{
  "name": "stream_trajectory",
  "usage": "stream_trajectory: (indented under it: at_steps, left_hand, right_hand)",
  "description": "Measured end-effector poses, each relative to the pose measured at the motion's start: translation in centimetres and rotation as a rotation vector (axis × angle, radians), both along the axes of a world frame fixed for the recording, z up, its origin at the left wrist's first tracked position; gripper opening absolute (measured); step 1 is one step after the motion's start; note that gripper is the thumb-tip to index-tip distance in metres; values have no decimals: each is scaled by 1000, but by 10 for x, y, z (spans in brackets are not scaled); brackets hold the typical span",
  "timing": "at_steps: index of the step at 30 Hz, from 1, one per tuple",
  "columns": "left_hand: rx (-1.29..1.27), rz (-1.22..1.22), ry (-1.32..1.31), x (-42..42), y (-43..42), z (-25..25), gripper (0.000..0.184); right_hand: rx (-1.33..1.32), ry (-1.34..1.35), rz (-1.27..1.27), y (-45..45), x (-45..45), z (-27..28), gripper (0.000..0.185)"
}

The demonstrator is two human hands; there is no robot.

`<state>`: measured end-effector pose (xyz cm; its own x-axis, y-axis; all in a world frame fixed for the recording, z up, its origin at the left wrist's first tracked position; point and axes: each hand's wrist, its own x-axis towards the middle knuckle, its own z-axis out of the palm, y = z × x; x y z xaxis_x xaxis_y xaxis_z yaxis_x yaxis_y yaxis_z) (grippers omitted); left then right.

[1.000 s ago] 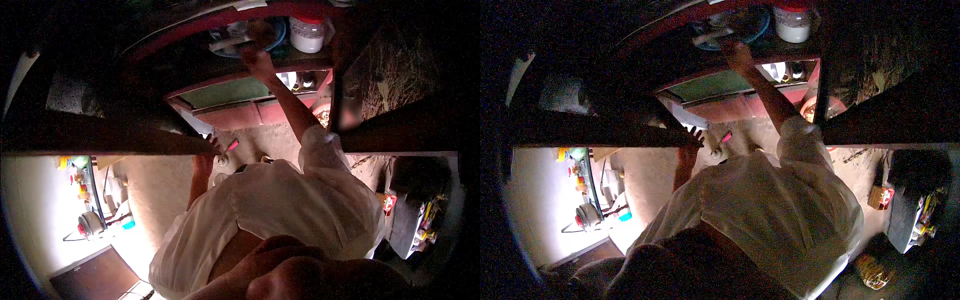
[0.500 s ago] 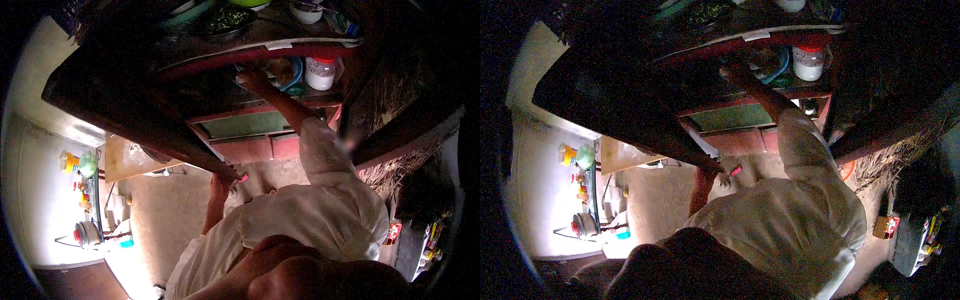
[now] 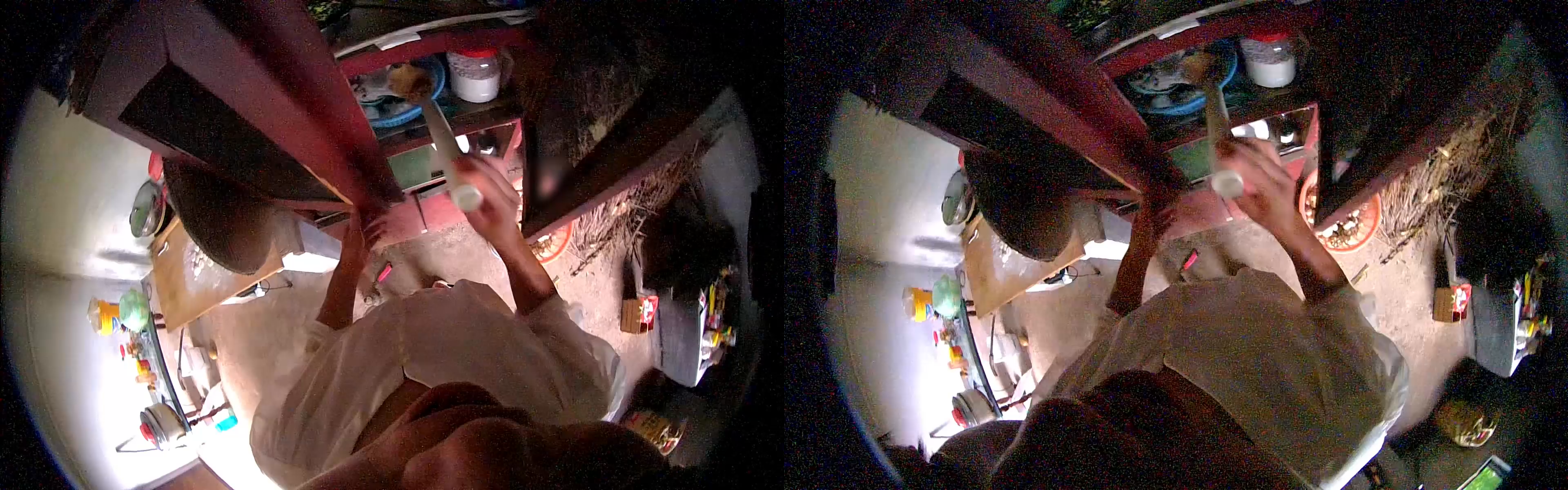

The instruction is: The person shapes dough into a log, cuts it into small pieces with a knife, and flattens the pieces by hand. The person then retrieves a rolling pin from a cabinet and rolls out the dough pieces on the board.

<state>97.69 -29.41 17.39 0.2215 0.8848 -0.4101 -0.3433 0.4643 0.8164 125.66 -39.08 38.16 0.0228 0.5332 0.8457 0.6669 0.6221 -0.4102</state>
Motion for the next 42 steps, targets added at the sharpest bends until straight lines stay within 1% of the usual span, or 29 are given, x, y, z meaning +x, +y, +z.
stream_trajectory:
  at_steps: [3, 6, 7, 9, 10, 12, 13, 15, 16, 17, 18, 20, 21, 22, 23, 24, 27, 29, 30, 31, 32, 34, 35, 36, 37, 38, 39, 41, 42]
  left_hand:
    - [28, -51, 41, 14, 40, -5, 59]
    - [109, -75, 164, 24, 74, -9, 54]
    - [140, -79, 222, 28, 86, -6, 52]
    - [196, -69, 216, 38, 99, 6, 48]
    - [220, -49, 92, 39, 100, 16, 42]
    - [263, -140, 94, 32, 130, -14, 39]
    - [305, -216, 99, 32, 139, -17, 39]
    - [313, -207, 114, 33, 134, -20, 40]
    - [314, -190, 134, 35, 130, -18, 41]
    - [314, -191, 133, 37, 126, -17, 41]
    - [374, -149, 104, 39, 121, -17, 45]
    - [422, -96, 70, 41, 117, -20, 50]
    - [388, -103, 81, 41, 121, -22, 49]
    - [357, -111, 92, 42, 123, -24, 47]
    - [349, -103, 91, 40, 117, -20, 47]
    - [337, -106, 77, 40, 111, -10, 45]
    - [265, -112, 66, 38, 110, -23, 41]
    - [208, -114, 70, 34, 111, -31, 39]
    - [189, -130, 43, 35, 109, -32, 39]
    - [172, -147, 15, 39, 107, -34, 39]
    - [154, -164, -13, 44, 104, -36, 40]
    - [117, -198, -66, 53, 99, -39, 40]
    - [113, -180, -63, 59, 101, -38, 40]
    - [15, -167, -35, 66, 106, -32, 38]
    - [-81, -155, -9, 73, 110, -32, 37]
    - [-82, -137, -7, 78, 107, -33, 37]
    - [151, -172, 61, 86, 104, -39, 32]
    - [375, -191, 129, 98, 100, -44, 28]
    - [645, -223, 188, 102, 98, -43, 24]
  right_hand:
    - [-12, 44, 9, -76, 5, 4, 36]
    - [-271, 66, 43, -135, 10, 15, 43]
    - [-206, 171, 91, -146, 8, 10, 45]
    - [-199, 237, 45, -170, 7, 5, 46]
    - [-249, 429, 11, -186, 1, -1, 45]
    - [-333, 513, -53, -198, 14, -5, 43]
    - [-307, 564, -149, -191, 15, -8, 35]
    - [-454, 658, -357, -188, 34, -39, 29]
    - [-602, 679, -435, -179, 45, -50, 23]
    - [-545, 823, -332, -170, 58, -87, 21]
    - [-720, 754, -340, -163, 74, -117, 21]
    - [-735, 535, -308, -127, 74, -139, 20]
    - [-572, 493, -221, -101, 71, -153, 21]
    - [-802, 521, -220, -85, 69, -151, 20]
    - [-911, 536, -113, -68, 62, -129, 18]
    - [-981, 527, -110, -50, 62, -127, 19]
    - [-799, 464, 53, 6, 73, -185, 25]
    - [-943, 778, 180, 34, 54, -165, 26]
    - [-1060, 687, 193, 59, 65, -201, 26]
    - [-989, 732, 227, 80, 64, -211, 25]
    - [-915, 951, 355, 103, 63, -228, 25]
    - [-781, 1083, 475, 142, 55, -240, 27]
    - [-727, 998, 473, 158, 52, -244, 28]
    - [-818, 1008, 376, 172, 51, -248, 25]
    - [-708, 1007, 477, 171, 45, -239, 25]
    - [-737, 1049, 401, 170, 39, -231, 24]
    - [-766, 1085, 321, 170, 33, -218, 24]
    - [-729, 984, 419, 179, 39, -232, 22]
    - [-761, 954, 324, 175, 36, -223, 20]
